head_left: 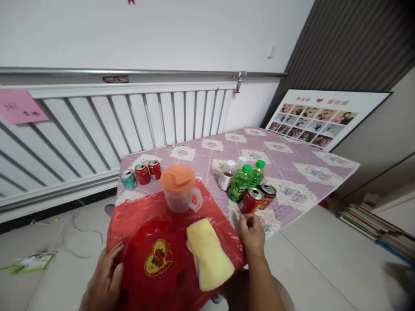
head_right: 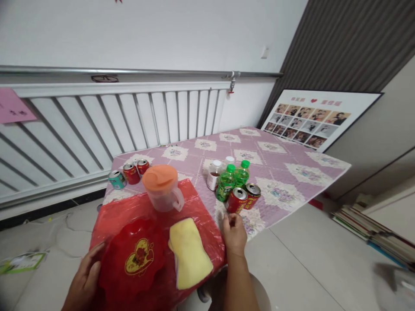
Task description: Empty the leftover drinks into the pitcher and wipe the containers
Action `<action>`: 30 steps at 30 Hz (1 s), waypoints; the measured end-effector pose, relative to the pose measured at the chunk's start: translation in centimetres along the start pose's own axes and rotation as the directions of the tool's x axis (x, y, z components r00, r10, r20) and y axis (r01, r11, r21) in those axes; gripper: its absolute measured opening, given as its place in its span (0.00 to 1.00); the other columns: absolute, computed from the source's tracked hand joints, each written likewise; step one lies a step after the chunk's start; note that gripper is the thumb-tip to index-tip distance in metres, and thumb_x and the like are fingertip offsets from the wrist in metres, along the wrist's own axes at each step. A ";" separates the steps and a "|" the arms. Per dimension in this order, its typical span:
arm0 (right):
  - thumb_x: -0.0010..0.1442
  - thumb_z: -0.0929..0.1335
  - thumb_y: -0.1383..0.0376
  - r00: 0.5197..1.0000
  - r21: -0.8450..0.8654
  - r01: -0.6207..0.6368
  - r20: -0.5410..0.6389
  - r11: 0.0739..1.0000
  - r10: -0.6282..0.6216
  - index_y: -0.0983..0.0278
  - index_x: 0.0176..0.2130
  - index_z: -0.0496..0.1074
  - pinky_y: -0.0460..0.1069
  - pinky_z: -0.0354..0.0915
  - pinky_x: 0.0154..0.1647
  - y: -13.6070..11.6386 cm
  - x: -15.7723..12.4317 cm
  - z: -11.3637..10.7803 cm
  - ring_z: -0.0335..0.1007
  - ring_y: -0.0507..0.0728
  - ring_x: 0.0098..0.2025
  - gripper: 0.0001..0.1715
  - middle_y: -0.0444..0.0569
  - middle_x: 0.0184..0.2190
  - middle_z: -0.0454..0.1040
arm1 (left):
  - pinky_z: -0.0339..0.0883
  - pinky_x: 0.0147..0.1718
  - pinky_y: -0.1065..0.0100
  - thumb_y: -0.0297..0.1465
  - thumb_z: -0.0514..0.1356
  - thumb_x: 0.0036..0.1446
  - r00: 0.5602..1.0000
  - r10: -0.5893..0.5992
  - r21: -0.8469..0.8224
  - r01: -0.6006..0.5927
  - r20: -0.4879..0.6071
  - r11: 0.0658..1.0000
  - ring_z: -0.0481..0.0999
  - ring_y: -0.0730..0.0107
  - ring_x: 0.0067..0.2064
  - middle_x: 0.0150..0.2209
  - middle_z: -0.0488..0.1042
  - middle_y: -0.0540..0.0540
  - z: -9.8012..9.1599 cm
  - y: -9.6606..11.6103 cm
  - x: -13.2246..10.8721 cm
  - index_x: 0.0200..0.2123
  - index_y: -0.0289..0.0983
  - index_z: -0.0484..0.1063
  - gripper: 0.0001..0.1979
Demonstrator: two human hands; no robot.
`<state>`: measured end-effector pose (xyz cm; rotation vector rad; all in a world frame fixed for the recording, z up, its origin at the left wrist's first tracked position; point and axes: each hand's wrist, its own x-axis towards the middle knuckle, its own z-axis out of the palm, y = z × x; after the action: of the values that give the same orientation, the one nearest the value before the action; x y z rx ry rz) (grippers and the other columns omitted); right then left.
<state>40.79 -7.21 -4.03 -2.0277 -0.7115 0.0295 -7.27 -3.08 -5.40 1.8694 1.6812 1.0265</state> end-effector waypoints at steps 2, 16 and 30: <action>0.53 0.64 0.46 0.999 -0.034 0.008 0.054 0.999 -0.006 0.59 0.33 0.67 0.53 0.62 0.34 -0.1 0.0 0.0 0.70 0.61 0.31 0.19 0.49 0.28 0.75 | 0.54 0.67 0.48 0.40 0.51 0.62 0.998 -0.015 -0.017 0.016 0.054 1.000 0.67 0.54 0.63 0.60 0.70 0.43 -0.2 0.8 0.1 0.57 0.40 0.68 0.23; 0.47 0.64 0.43 0.945 -0.099 0.099 0.320 0.990 -0.062 0.59 0.35 0.71 0.54 0.68 0.39 -1.3 0.8 -1.0 0.77 0.63 0.37 0.26 0.52 0.34 0.81 | 0.64 0.63 0.52 0.36 0.54 0.58 0.997 -0.078 -0.238 0.074 -0.008 0.968 0.71 0.55 0.61 0.58 0.74 0.43 -0.9 4.1 0.6 0.53 0.39 0.71 0.20; 0.48 0.62 0.44 0.925 -0.140 0.147 0.370 0.979 -0.086 0.58 0.32 0.70 0.55 0.67 0.38 -4.3 -1.8 0.4 0.78 0.65 0.36 0.23 0.54 0.33 0.81 | 0.65 0.61 0.56 0.45 0.60 0.56 0.916 -0.343 -0.600 0.398 0.210 0.694 0.72 0.55 0.60 0.55 0.76 0.44 -2.3 2.5 2.0 0.50 0.41 0.73 0.22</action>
<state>37.16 -6.14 -1.30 -2.1585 -1.0984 0.2910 -7.39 -1.97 -1.59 1.0580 1.3420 1.1334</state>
